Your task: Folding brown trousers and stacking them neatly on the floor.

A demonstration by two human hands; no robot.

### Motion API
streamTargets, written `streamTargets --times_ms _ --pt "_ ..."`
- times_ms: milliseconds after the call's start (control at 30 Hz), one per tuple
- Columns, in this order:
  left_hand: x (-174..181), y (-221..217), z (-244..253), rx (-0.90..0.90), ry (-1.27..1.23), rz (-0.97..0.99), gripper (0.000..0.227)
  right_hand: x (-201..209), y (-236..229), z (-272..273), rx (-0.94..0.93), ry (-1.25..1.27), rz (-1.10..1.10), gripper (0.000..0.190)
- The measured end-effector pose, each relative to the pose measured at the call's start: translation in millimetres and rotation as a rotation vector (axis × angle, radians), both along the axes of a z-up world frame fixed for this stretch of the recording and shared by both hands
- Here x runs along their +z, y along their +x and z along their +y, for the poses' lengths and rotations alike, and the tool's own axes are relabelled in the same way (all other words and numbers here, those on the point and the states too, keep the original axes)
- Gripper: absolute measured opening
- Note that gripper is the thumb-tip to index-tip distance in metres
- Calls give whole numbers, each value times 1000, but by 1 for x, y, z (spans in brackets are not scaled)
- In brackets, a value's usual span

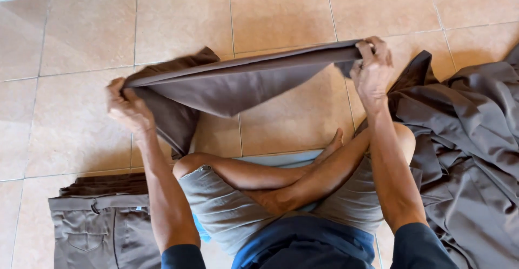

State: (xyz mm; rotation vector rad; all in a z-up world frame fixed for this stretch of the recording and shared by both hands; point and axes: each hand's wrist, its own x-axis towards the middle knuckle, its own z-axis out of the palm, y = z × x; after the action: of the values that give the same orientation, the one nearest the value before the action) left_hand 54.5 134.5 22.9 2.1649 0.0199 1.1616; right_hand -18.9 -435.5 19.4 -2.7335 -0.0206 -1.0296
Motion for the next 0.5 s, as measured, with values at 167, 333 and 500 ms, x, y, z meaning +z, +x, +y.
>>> streamTargets --times_ms 167,333,500 --pt "-24 -63 28 63 -11 -62 26 -20 -36 10 45 -331 -37 21" --pt "-156 -117 93 93 193 478 27 -185 -44 23 156 -340 464 12" --pt "-155 -107 44 253 335 752 35 -200 -31 23 119 -70 1098 40"
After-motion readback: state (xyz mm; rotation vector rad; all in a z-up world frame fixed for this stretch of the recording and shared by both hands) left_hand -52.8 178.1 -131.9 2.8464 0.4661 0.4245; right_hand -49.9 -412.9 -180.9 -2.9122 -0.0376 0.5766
